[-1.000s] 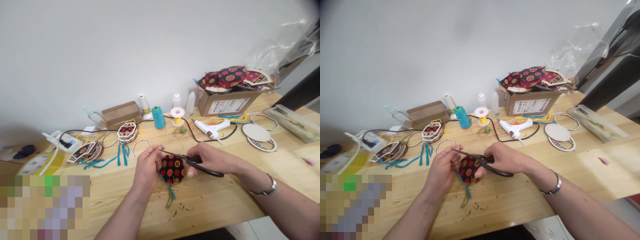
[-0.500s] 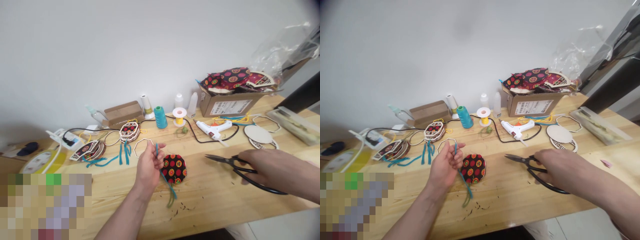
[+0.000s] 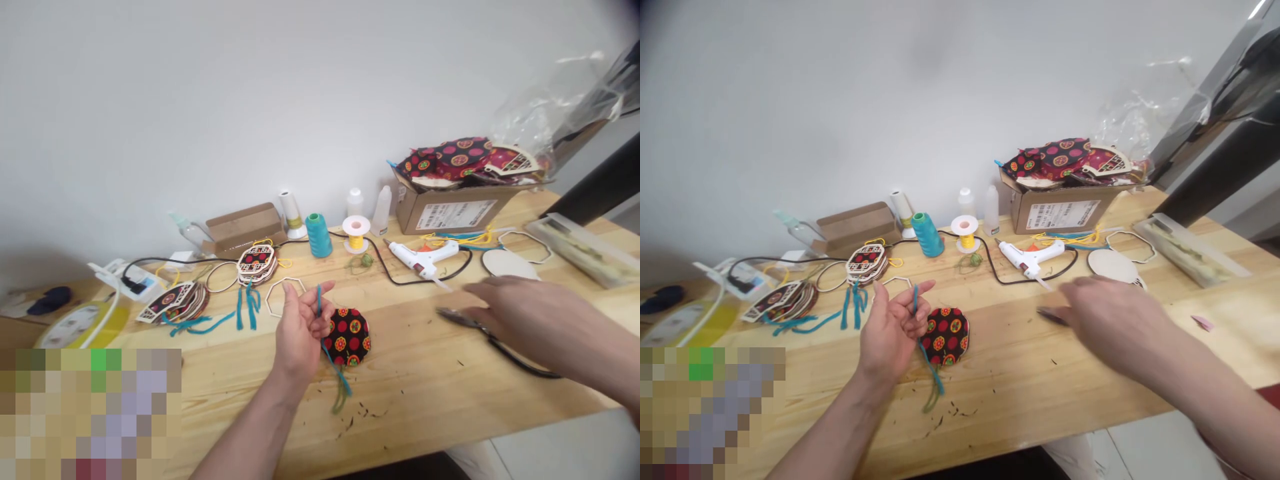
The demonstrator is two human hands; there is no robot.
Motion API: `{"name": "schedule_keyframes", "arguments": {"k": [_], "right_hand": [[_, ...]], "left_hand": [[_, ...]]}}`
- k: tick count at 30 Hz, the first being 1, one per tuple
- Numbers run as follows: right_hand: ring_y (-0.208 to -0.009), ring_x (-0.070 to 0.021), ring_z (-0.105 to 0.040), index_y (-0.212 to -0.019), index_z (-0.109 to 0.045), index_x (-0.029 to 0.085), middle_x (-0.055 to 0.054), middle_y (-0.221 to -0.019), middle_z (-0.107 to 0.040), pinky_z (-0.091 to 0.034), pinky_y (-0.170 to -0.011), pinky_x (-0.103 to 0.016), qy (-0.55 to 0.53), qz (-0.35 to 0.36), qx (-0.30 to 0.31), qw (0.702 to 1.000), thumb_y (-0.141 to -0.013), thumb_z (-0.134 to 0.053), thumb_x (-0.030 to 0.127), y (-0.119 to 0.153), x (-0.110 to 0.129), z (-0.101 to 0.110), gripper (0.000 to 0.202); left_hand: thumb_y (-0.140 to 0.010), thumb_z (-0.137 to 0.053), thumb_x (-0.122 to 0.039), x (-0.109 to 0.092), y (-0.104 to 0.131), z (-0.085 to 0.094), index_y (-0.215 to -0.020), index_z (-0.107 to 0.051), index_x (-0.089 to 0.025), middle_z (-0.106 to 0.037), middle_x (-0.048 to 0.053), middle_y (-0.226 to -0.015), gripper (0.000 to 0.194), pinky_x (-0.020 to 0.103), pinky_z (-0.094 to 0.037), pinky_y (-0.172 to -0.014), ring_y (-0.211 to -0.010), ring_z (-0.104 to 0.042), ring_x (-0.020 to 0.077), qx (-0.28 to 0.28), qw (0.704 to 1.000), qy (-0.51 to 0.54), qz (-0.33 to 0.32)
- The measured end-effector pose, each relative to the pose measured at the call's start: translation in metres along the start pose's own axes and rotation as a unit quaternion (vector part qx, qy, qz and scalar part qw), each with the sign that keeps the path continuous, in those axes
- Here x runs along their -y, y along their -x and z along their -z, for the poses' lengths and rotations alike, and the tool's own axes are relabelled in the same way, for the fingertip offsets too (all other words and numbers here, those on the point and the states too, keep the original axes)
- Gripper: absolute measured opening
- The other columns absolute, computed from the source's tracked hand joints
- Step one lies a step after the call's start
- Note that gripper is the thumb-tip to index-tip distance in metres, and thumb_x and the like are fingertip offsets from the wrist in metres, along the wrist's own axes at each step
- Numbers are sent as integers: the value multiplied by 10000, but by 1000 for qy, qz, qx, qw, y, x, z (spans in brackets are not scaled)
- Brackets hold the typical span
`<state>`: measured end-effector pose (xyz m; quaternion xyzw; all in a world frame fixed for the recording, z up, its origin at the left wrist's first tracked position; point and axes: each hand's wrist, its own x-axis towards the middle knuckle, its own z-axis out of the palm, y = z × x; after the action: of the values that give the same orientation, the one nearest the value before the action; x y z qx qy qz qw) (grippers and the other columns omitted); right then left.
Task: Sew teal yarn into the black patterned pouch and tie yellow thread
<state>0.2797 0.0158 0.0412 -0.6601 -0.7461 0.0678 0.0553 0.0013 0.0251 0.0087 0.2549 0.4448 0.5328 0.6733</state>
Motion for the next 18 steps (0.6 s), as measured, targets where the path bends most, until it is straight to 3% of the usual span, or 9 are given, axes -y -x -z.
{"name": "schedule_keyframes", "arguments": {"k": [2,3,5,7,10,13,15,18], "right_hand": [[-739,-205,-603,-840,-687,225,-69,-830,-678,-405,-622,-317,-151,61,58,985,-801,-507,449,-20,35,-1,290],[-765,-196,-605,-876,-683,226,-60,-872,-679,-419,-650,-310,-245,84,88,962,-797,-517,456,-31,53,-4,294],[-828,-189,-607,-950,-668,208,-58,-953,-677,-441,-700,-303,-406,100,144,897,-769,-571,441,-49,85,-17,310],[-813,-177,-616,-930,-665,186,-52,-902,-688,-451,-725,-299,-526,98,201,821,-744,-610,438,-61,108,-32,318],[-761,-168,-633,-890,-650,150,-37,-765,-690,-463,-745,-305,-626,82,270,727,-717,-654,404,-65,123,-50,307],[-676,-148,-641,-849,-633,143,-11,-669,-673,-479,-717,-298,-694,66,288,656,-689,-687,363,-60,126,-54,278],[-617,-132,-631,-792,-629,141,5,-612,-657,-483,-672,-279,-715,68,285,635,-675,-699,346,-57,127,-54,246],[-545,-113,-602,-663,-607,137,11,-552,-634,-468,-593,-249,-709,50,265,651,-655,-710,353,-55,129,-53,240]], "left_hand": [[-775,-332,-686,0,2,-1,-1067,-593,-77,-447,-17,-530,725,169,-183,-397,-410,-242,51,9,1000,3,-6],[-780,-326,-682,1,2,-2,-1105,-580,-89,-452,-17,-527,722,168,-185,-398,-410,-249,54,11,1000,5,-10],[-782,-339,-674,1,4,-3,-1174,-550,-114,-464,-15,-519,715,167,-195,-398,-415,-276,63,14,1000,10,-19],[-774,-371,-670,2,5,-4,-1222,-525,-133,-490,-5,-535,716,166,-209,-397,-432,-322,72,13,999,15,-25],[-762,-408,-667,4,6,-5,-1247,-512,-145,-525,10,-602,720,171,-228,-398,-464,-378,79,7,1000,23,-19],[-779,-398,-652,6,7,-6,-1266,-493,-153,-516,5,-625,704,176,-232,-405,-478,-395,81,13,1000,22,-13],[-798,-385,-634,7,8,-7,-1283,-473,-159,-511,0,-631,685,177,-225,-407,-481,-396,80,23,999,19,-14],[-810,-370,-625,8,9,-7,-1303,-441,-166,-515,-7,-600,678,180,-215,-407,-454,-381,78,37,999,12,-6]]}}
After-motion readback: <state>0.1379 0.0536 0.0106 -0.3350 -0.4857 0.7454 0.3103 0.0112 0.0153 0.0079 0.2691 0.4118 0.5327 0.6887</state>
